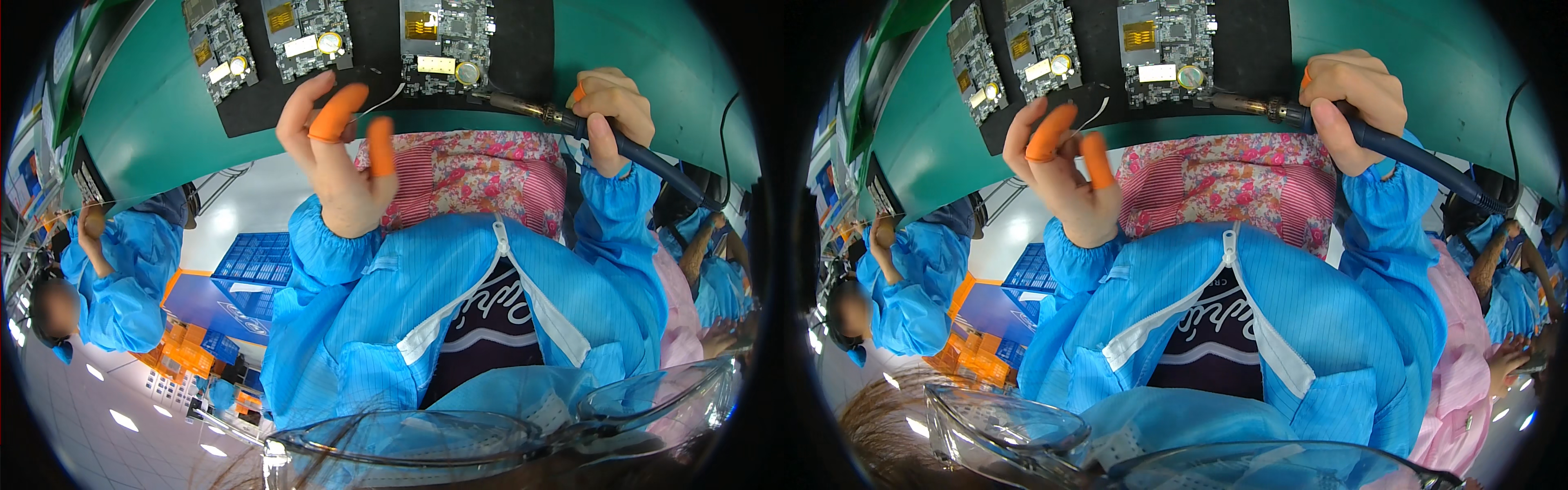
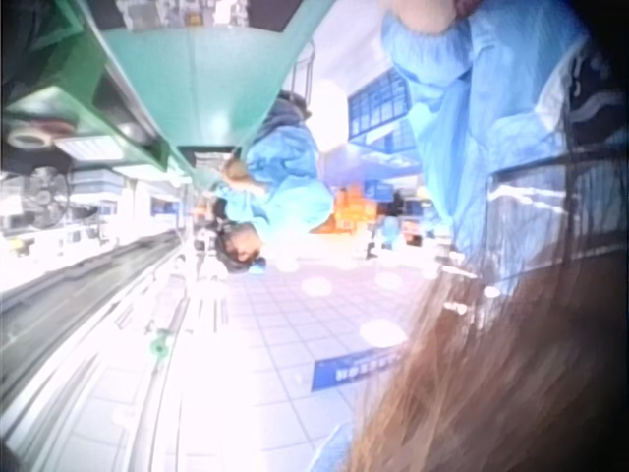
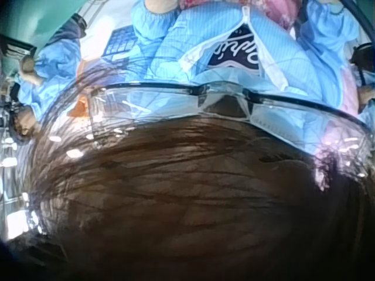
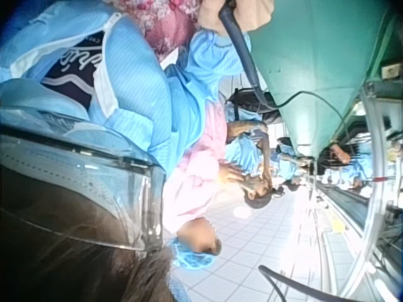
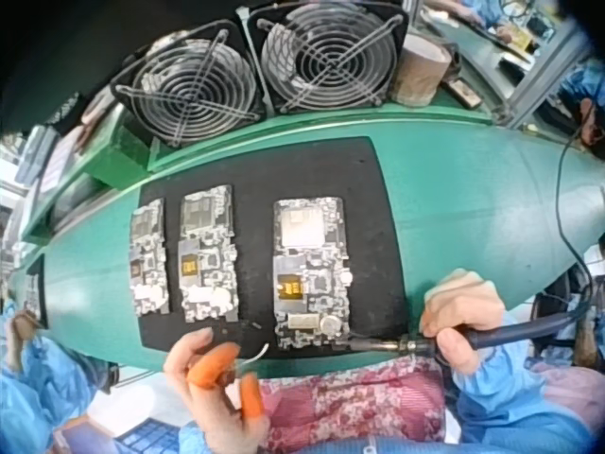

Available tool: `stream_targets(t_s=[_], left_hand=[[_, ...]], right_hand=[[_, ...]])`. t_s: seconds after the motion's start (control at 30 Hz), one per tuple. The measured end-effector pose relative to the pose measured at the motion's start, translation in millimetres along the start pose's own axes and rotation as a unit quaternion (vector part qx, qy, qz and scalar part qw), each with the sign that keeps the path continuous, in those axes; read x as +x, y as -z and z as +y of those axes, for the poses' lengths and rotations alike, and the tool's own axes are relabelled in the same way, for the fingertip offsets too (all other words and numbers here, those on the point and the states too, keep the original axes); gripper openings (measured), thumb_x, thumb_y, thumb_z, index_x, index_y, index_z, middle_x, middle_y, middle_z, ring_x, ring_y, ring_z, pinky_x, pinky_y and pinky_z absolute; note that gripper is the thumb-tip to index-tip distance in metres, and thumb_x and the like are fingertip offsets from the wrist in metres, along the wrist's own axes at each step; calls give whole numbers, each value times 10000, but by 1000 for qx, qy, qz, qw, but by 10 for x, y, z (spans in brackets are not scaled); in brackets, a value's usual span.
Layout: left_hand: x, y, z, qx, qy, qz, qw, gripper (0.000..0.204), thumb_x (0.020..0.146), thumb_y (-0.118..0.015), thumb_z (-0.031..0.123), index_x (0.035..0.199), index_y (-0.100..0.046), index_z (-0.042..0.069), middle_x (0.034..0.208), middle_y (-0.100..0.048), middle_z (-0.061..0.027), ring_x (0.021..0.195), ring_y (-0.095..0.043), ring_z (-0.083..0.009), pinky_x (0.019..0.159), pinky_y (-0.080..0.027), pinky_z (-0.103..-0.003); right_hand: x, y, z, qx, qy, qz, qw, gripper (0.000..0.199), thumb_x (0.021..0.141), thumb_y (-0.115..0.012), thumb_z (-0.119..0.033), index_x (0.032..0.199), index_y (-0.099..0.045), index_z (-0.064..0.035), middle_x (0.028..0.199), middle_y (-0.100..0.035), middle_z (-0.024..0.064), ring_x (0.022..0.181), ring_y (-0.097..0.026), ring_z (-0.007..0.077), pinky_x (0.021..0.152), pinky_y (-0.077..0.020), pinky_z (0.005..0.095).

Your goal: Soldering electronic components onto printed circuit boards at an assembly station.

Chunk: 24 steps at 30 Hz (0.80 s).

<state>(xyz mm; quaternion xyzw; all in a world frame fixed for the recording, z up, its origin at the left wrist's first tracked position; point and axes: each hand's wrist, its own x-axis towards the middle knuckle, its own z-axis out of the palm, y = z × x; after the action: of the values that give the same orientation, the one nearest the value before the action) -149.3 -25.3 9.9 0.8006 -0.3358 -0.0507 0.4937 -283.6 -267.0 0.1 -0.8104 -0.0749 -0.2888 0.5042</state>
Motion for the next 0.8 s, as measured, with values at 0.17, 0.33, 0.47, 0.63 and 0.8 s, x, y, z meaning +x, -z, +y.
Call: stream_targets(t_s=[0.17, 0.33, 0.47, 0.63, 0.8], left_hand=[[38, 181, -93, 273, -205, 19, 939, 266, 715, -618, -100, 964, -555, -33, 1148, -422, -119, 753, -480, -147, 550, -366, -219], [2, 222, -162, 44, 47, 225, 972, 200, 640, -714, -61, 804, -610, -17, 940, -536, -102, 744, -503, -204, 623, -413, -270], [80, 342, -276, 243, -101, 125, 957, 256, 624, -723, -67, 836, -599, 6, 943, -541, -91, 829, -556, -223, 688, -438, -269], [97, 310, -358, 149, -59, 137, 978, 254, 628, -720, -74, 837, -604, 12, 930, -539, -95, 805, -554, -238, 661, -457, -291], [95, 238, -391, 113, -62, 132, 983, 239, 625, -723, -74, 816, -604, 6, 915, -546, -100, 786, -554, -237, 642, -463, -290]], right_hand=[[-16, 16, -47, -15, -23, -1, 1000, 177, 750, -524, -133, 688, -538, 32, 572, -505, 125, 509, -498, 222, 485, -398, 306], [181, -149, -149, 5, -79, 87, 993, 165, 768, -536, -133, 718, -553, 24, 665, -558, 125, 603, -529, 217, 567, -419, 287], [509, -319, -174, 11, -89, 45, 995, 118, 769, -538, -94, 730, -552, 17, 674, -558, 121, 586, -531, 204, 548, -415, 272], [814, -534, -37, -40, -6, -16, 999, 74, 760, -545, -67, 725, -534, -2, 614, -539, 80, 485, -520, 163, 459, -393, 251], [833, -633, 14, -56, -11, -17, 998, 84, 765, -544, -74, 710, -525, -13, 595, -540, 76, 467, -523, 168, 449, -396, 258]])
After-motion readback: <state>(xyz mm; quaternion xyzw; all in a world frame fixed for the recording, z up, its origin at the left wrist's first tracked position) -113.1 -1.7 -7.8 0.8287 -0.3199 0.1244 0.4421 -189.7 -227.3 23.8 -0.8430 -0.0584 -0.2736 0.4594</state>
